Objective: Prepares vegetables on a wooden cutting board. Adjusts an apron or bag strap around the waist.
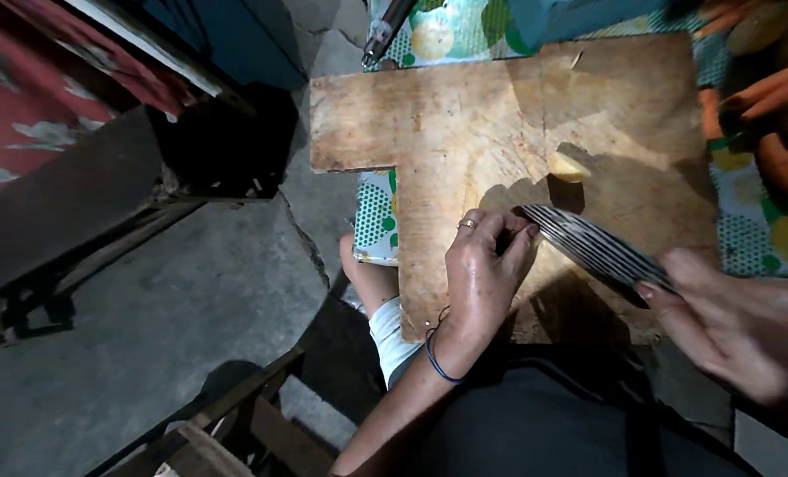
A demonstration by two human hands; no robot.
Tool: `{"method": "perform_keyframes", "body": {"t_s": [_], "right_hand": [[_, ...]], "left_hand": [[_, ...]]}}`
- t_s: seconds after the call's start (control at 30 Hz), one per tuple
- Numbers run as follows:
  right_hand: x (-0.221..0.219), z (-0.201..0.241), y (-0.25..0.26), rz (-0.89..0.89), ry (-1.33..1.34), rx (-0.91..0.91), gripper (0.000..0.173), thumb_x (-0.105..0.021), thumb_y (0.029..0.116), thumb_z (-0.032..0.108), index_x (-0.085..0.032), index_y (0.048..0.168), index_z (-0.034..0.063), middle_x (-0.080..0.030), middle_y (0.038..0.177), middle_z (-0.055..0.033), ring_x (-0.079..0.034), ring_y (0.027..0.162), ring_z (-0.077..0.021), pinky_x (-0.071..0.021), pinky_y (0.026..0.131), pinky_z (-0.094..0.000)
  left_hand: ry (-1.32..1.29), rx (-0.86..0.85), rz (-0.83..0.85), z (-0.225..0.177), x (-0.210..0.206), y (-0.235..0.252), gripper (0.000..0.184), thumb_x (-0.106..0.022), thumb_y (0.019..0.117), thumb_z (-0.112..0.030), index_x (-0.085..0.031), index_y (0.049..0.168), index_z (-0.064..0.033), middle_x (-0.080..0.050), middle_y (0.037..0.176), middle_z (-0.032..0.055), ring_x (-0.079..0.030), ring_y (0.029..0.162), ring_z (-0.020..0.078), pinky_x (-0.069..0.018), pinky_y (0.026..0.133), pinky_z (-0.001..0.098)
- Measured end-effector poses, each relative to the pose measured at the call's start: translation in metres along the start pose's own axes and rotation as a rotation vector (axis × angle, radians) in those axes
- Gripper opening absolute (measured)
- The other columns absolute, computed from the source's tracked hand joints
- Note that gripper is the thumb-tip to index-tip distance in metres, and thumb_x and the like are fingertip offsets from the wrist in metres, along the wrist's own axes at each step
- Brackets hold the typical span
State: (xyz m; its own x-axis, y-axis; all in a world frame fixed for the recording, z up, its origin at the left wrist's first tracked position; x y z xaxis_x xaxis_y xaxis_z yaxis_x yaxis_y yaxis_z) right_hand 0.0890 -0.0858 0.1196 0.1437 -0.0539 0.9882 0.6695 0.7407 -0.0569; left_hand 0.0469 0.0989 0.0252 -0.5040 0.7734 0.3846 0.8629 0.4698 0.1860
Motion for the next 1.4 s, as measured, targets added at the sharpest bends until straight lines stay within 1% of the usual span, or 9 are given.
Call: {"method": "perform_keyframes", "body": {"t_s": [0.33,0.53,0.6,0.67,0.83,0.97,1.07,1.27,1.4], "right_hand": [[-0.007,-0.021,-0.004,-0.036,0.100,-0.061,0.036,-0.043,0.1038,0.031,-0.060,0.099,-0.0003,-0.053,0.054,-0.0131,-0.056,0.043,-0.0332,-0.0399,0.037,-0.0487],[0.023,-0.035,-0.008,-0.039,0.131,-0.136,0.039,-0.050,0.1058,0.024,-0.062,0.119,-0.0104,-0.070,0.084,-0.0258,-0.068,0.065,-0.0394,-0.0522,0.054,-0.0558],[0.026,-0.040,-0.010,-0.108,0.057,-0.093,0.034,-0.053,0.1044,0.017,-0.066,0.130,-0.0011,-0.072,0.094,-0.0270,-0.071,0.071,-0.0412,-0.0541,0.059,-0.0570],[0.023,-0.040,-0.015,-0.149,-0.067,-0.033,0.040,-0.051,0.1021,0.011,-0.064,0.140,0.0145,-0.068,0.090,-0.0288,-0.066,0.069,-0.0467,-0.0508,0.057,-0.0593],[0.016,-0.033,-0.031,-0.310,-0.212,0.108,0.047,-0.048,0.1033,0.010,-0.062,0.142,0.0313,-0.063,0.090,-0.0265,-0.063,0.072,-0.0452,-0.0475,0.061,-0.0562],[0.021,-0.020,-0.046,-0.413,-0.299,0.168,0.048,-0.050,0.1033,0.008,-0.061,0.142,0.0335,-0.063,0.093,-0.0240,-0.063,0.077,-0.0409,-0.0479,0.070,-0.0532],[0.026,-0.021,-0.061,-0.441,-0.300,0.135,0.047,-0.051,0.1017,0.007,-0.065,0.139,0.0319,-0.064,0.094,-0.0226,-0.063,0.079,-0.0396,-0.0483,0.071,-0.0517],[0.014,-0.060,-0.066,-0.467,-0.121,-0.202,0.036,-0.053,0.1031,0.013,-0.068,0.136,0.0132,-0.066,0.095,-0.0319,-0.064,0.075,-0.0494,-0.0510,0.063,-0.0606],[-0.025,-0.084,-0.051,-0.439,0.081,-0.408,0.048,-0.054,0.1044,0.027,-0.054,0.149,0.0083,-0.062,0.118,-0.0382,-0.063,0.099,-0.0592,-0.0496,0.080,-0.0727]], "left_hand": [[-0.034,0.009,0.013,0.002,0.000,-0.001,0.005,-0.079,0.0885,-0.013,-0.077,0.090,-0.0093,-0.067,0.087,0.0002,-0.064,0.082,0.0049,-0.0541,0.072,0.0190],[-0.112,-0.039,0.048,0.002,0.000,-0.004,0.017,-0.075,0.0924,-0.014,-0.075,0.105,-0.0033,-0.065,0.098,0.0072,-0.063,0.073,0.0044,-0.0563,0.066,0.0175],[-0.164,-0.106,0.004,-0.001,0.003,-0.004,0.018,-0.074,0.0933,-0.012,-0.074,0.109,-0.0019,-0.065,0.100,0.0084,-0.062,0.072,0.0034,-0.0563,0.064,0.0164],[-0.178,-0.168,-0.066,-0.004,0.013,0.000,0.019,-0.072,0.0939,-0.012,-0.074,0.110,-0.0034,-0.067,0.100,0.0075,-0.063,0.079,0.0055,-0.0552,0.067,0.0189],[0.014,-0.234,0.178,-0.040,0.023,0.034,0.034,-0.079,0.0888,-0.033,-0.075,0.116,-0.0142,-0.072,0.115,0.0017,-0.060,0.118,0.0215,-0.0485,0.100,0.0411],[0.101,-0.242,0.538,-0.050,-0.009,0.058,0.030,-0.079,0.0907,-0.029,-0.076,0.115,-0.0127,-0.074,0.105,0.0035,-0.067,0.098,0.0194,-0.0536,0.090,0.0444],[-0.026,-0.189,0.597,-0.046,-0.028,0.072,0.019,-0.074,0.0941,-0.010,-0.073,0.112,-0.0037,-0.075,0.098,0.0101,-0.071,0.084,0.0189,-0.0592,0.080,0.0400],[-0.174,-0.243,0.432,-0.040,-0.027,0.103,0.027,-0.063,0.1020,-0.017,-0.071,0.124,-0.0036,-0.075,0.099,0.0083,-0.071,0.086,0.0137,-0.0582,0.083,0.0347],[-0.197,-0.181,0.232,-0.025,0.024,0.083,0.026,-0.056,0.1058,-0.018,-0.068,0.123,-0.0025,-0.073,0.102,0.0094,-0.071,0.088,0.0158,-0.0604,0.084,0.0365]]}}
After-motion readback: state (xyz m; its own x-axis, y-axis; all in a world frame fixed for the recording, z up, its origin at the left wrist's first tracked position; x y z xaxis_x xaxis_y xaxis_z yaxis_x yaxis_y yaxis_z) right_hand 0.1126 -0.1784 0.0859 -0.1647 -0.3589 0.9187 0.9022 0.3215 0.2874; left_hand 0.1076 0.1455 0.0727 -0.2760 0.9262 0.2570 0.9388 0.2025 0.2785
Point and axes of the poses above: each hand's wrist, its own y-axis towards the middle knuckle, its own x-axis out of the back of the hand, z = x × y, the point moved 5 cm from there along y, towards the middle knuckle
